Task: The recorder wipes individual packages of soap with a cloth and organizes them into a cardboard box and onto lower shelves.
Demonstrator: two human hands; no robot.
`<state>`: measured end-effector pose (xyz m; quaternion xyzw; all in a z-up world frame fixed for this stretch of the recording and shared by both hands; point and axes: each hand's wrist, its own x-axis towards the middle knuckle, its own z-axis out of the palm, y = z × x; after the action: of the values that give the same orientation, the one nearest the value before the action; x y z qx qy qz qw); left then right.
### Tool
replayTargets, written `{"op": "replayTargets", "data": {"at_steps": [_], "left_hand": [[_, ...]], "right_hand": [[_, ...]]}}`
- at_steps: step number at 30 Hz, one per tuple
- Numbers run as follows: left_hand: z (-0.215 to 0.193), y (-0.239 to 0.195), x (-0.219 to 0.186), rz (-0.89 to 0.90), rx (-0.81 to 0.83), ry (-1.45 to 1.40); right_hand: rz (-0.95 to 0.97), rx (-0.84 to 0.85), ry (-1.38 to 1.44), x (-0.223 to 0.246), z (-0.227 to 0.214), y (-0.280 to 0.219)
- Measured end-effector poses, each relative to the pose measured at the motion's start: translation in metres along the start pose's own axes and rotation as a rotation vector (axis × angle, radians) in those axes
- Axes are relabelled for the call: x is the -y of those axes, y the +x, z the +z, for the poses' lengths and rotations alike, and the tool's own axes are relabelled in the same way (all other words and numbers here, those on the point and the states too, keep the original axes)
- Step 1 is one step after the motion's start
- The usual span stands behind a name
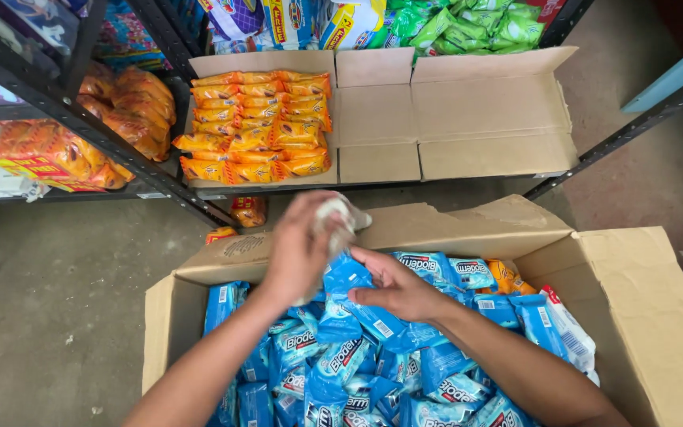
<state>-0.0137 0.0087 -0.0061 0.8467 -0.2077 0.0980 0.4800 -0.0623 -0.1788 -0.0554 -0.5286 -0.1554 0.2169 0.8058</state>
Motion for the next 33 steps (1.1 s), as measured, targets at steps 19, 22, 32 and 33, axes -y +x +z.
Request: {"op": "replayTargets", "data": {"at_steps": [19, 22, 32, 33], "left_hand": [[-0.019, 0.004, 0.009, -0.022, 0.054, -0.021], [-0.025, -0.001, -0.017, -0.007, 0.273, 0.035], [-0.013, 0.006, 0.032, -0.064, -0.013, -0.171], [-0.014, 0.008, 0.030, -0.102, -0.080, -0.120]], "right_hand": [[0.030, 0.020, 0.104, -0.004, 0.001, 0.001], [0.043, -0.043, 0.059, -0.033, -0.017, -0.001], [0.074, -0.015, 0.161, -0.001, 0.005, 0.002], [0.075, -0.002, 0.165, 0.010, 0.012, 0.001]]}}
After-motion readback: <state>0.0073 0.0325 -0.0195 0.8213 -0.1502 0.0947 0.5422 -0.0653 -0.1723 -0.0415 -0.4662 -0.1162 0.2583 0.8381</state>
